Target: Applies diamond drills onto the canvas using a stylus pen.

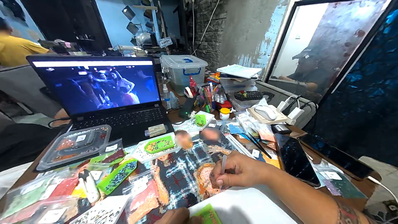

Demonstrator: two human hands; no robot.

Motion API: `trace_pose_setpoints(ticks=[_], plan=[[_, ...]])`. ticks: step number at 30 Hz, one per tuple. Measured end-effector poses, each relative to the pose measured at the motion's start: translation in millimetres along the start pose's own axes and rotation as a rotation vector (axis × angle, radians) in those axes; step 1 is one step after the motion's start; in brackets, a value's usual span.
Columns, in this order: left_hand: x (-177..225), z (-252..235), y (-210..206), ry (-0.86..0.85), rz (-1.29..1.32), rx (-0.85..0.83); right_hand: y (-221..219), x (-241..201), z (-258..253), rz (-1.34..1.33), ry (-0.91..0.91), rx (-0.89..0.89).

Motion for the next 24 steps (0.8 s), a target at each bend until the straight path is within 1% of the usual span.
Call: trace_pose_setpoints(ticks=[2,4,8,10,14,24], plan=[[-0.8,1.6,1.5,0.001,0.01,0.041,0.2,-3.4,0.4,0.053,0.013,0.018],[-1.5,1.6,2.5,0.001,0.013,0.066,2.6,-10.5,1.3,0.088,0.04,0.071],[-6.2,-1.9,0.5,0.034,0.019,0.052,0.1,-37.0,4.1,0.081,0.198,0.206],[-6.5,-2.9,0.3,0.026,0.01,0.053,-10.6,-44.4,3.0,0.07,0.255,0.201],[-5.6,-2.3,2.5,-0.009,-0.003,0.102,-29.4,-44.2,0.0,0.063,0.281,0.138],[-5.5,0.1,7.7,-0.032,-0.016,0.18,-41.9,-44.0,-2.4,0.062,0.281,0.112]])
Point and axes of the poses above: each hand's wrist, its own z-axis away from the middle knuckle, its own y-axis out of the back of the hand, x = y × z, the point moved 10 cm from there along -z, towards the middle knuckle
